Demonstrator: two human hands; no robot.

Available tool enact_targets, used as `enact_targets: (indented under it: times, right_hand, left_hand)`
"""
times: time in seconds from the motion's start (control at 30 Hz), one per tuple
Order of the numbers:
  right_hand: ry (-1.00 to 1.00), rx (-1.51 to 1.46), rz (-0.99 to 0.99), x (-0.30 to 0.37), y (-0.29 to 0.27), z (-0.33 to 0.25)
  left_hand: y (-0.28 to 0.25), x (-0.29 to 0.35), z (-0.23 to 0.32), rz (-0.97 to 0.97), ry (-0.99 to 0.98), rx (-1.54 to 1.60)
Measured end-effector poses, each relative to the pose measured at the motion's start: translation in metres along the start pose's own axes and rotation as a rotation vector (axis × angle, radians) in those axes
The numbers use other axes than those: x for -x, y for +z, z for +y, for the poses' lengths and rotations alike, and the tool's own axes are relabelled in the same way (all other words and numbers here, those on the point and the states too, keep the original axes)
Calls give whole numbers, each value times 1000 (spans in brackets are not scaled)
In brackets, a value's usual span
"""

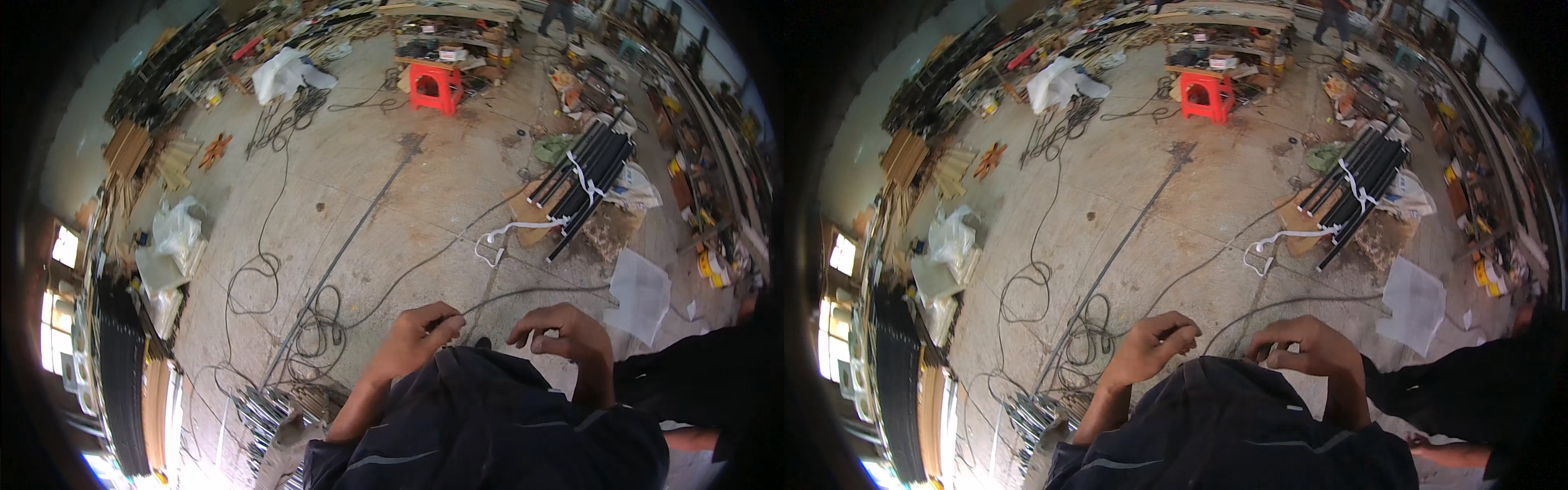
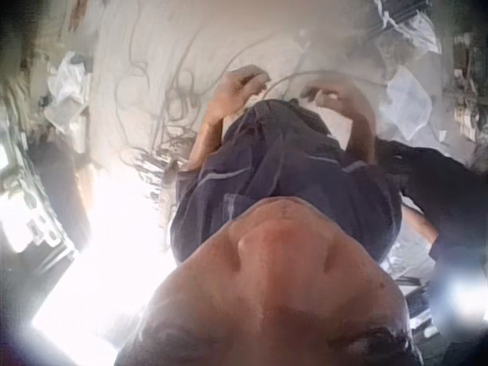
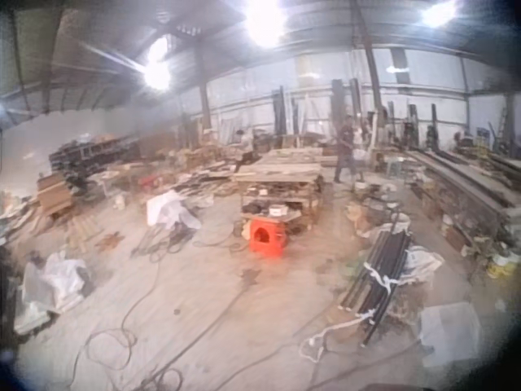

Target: The person attaches black metal strips to the edges of a large wooden panel using a cordless drill and screws. After securing the strips, the person lifts and moves the panel to another location in the workshop.

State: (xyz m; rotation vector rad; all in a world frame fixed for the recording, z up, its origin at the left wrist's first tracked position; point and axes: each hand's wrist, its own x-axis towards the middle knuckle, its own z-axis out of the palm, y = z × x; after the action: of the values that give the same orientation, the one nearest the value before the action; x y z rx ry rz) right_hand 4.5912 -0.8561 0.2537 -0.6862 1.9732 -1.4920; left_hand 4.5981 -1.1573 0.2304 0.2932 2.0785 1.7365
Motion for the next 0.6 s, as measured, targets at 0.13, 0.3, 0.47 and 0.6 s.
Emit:
enact_targets:
  times: [0.13,0.3,0.47,0.6]
  right_hand:
    - [-72,-25,162,40,-35,27]
    - [69,-219,438,84,-54,93]
    - [466,-201,529,129,-21,195]
    - [457,171,498,151,24,246]
  left_hand:
    - [29,-13,-18,-12,-109,-4]
    - [77,-22,-82,-113,-218,-93]
    - [115,-46,-145,-251,-288,-237]
    - [121,-63,-155,-318,-230,-226]
